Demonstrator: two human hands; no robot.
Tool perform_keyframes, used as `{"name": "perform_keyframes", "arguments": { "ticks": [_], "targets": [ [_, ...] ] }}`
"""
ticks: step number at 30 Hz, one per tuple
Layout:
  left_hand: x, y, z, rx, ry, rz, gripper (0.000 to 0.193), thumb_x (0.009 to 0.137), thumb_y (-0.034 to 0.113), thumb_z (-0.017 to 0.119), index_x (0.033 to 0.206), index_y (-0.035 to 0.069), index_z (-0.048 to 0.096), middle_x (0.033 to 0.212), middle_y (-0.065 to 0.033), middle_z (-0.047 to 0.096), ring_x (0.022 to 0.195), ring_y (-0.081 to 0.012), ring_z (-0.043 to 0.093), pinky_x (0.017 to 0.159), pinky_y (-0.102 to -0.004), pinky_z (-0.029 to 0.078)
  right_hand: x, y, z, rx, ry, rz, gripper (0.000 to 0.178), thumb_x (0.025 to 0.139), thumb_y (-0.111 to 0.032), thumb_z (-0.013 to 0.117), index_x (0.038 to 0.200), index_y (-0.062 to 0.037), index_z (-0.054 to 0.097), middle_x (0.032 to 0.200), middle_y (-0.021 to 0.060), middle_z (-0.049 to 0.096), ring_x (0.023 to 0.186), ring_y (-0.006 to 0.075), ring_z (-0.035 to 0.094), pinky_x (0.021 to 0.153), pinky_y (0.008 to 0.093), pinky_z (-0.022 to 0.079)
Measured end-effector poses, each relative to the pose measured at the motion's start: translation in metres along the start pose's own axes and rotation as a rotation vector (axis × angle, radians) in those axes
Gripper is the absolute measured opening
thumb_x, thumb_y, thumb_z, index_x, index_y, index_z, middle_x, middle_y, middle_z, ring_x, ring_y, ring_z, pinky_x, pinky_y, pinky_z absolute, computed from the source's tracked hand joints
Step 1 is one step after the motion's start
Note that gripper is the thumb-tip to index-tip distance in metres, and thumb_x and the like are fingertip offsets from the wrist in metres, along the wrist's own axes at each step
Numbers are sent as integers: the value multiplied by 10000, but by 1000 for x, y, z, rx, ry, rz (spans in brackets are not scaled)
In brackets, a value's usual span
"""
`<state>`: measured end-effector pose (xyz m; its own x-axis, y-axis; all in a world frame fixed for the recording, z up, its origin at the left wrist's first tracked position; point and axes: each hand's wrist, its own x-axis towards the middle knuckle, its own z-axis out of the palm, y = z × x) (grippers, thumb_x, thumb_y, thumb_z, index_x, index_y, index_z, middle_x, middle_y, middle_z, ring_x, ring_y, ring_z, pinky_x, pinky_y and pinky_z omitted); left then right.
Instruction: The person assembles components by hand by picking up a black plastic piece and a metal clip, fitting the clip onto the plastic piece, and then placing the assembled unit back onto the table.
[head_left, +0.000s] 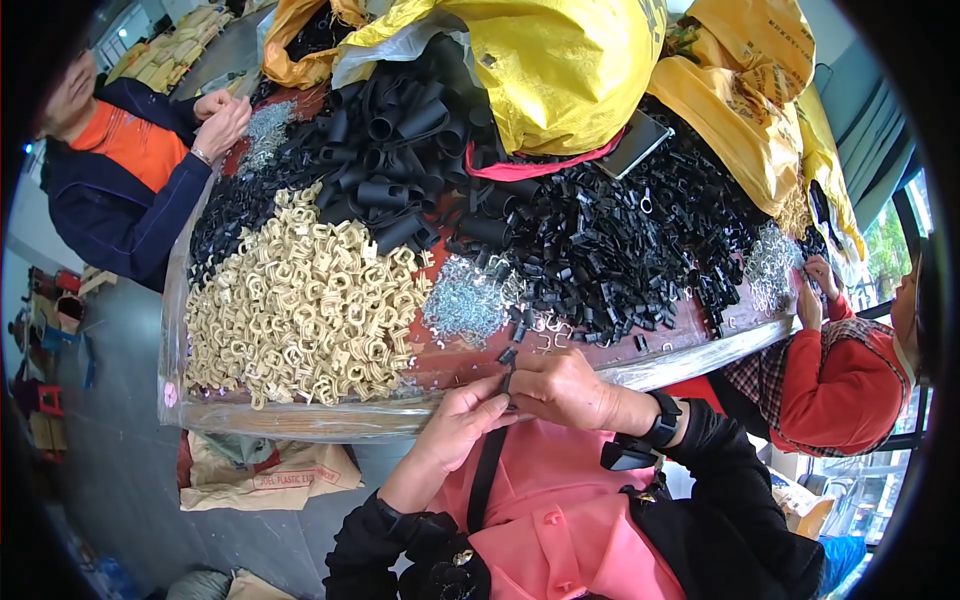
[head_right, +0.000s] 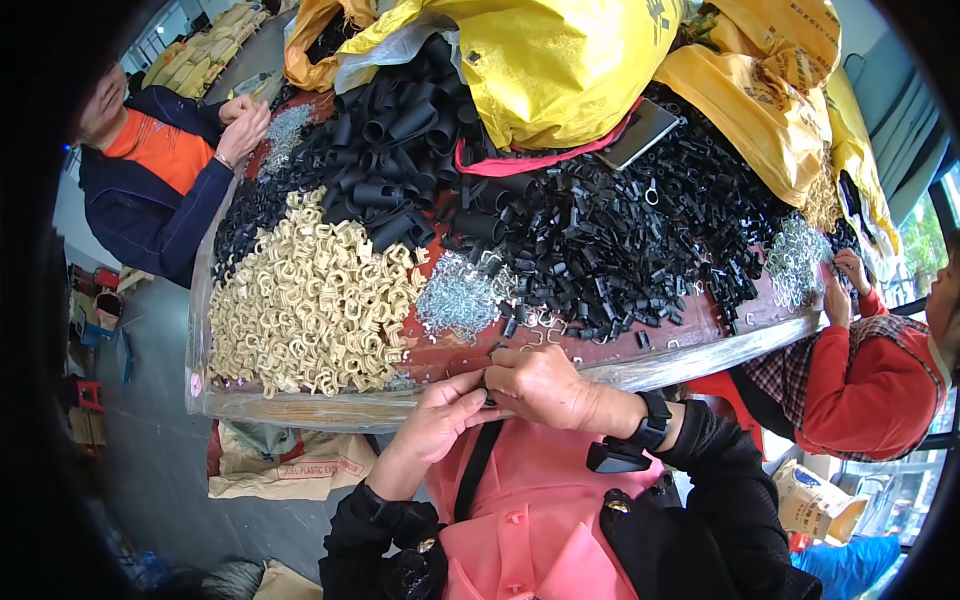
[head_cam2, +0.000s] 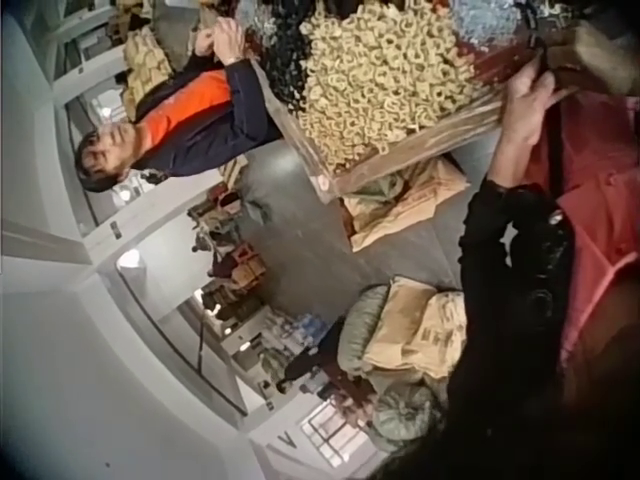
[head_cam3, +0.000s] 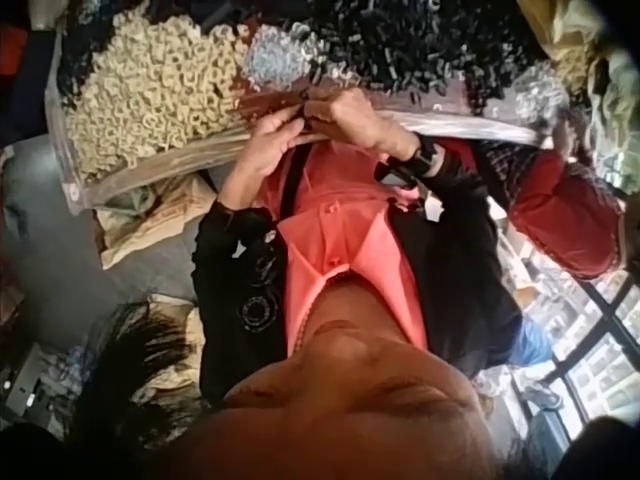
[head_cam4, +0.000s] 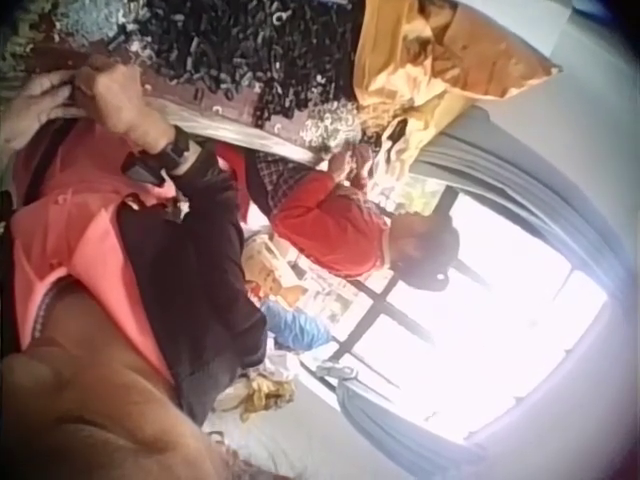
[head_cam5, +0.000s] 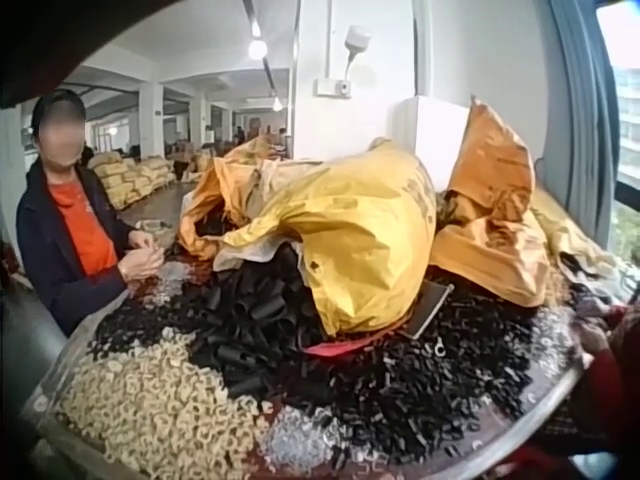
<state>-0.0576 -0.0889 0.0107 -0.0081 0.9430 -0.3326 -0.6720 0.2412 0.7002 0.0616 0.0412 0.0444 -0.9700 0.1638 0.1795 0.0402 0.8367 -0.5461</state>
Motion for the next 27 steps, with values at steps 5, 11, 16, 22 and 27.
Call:
{"name": "perform_keyframes", "arguments": {
  "ticks": [5,11,16,22,27],
  "targets": [
    [4,-1,-8,-141,38,-53,299,880,68,429,1160,-36,423,1076,-102,521,980,-199,535,865,-357,453,3,13,6,237,28,-9,80,679,-50,626,724,-40,561,713,85,530,604,253,549,504,323,442],
    [7,0,-16,-407,-48,-57,268,871,62,442,1127,-16,452,1040,-105,546,922,-199,568,832,-335,473,1,25,2,362,32,-81,162,696,-136,653,837,-69,609,820,86,534,731,256,538,615,335,434],
    [4,-3,-20,-407,-48,-74,274,871,68,446,1130,-19,449,1046,-104,546,932,-195,564,835,-330,471,-2,20,-15,134,-41,-175,231,680,-210,675,875,-98,620,1039,77,482,954,265,458,767,376,368],
    [4,-7,-19,-328,-33,-95,287,876,76,438,1143,-27,433,1067,-97,533,970,-186,543,846,-327,463,-6,19,-11,52,-95,-241,282,665,-241,683,909,-117,613,1172,75,404,1053,267,376,836,410,285],
    [7,-6,-13,-213,-12,-127,298,882,84,426,1156,-33,414,1102,-97,508,993,-179,528,857,-332,457,-9,22,-2,46,-120,-238,359,641,-232,689,964,-115,583,1196,78,389,1069,261,370,848,420,269]
  ]
}}
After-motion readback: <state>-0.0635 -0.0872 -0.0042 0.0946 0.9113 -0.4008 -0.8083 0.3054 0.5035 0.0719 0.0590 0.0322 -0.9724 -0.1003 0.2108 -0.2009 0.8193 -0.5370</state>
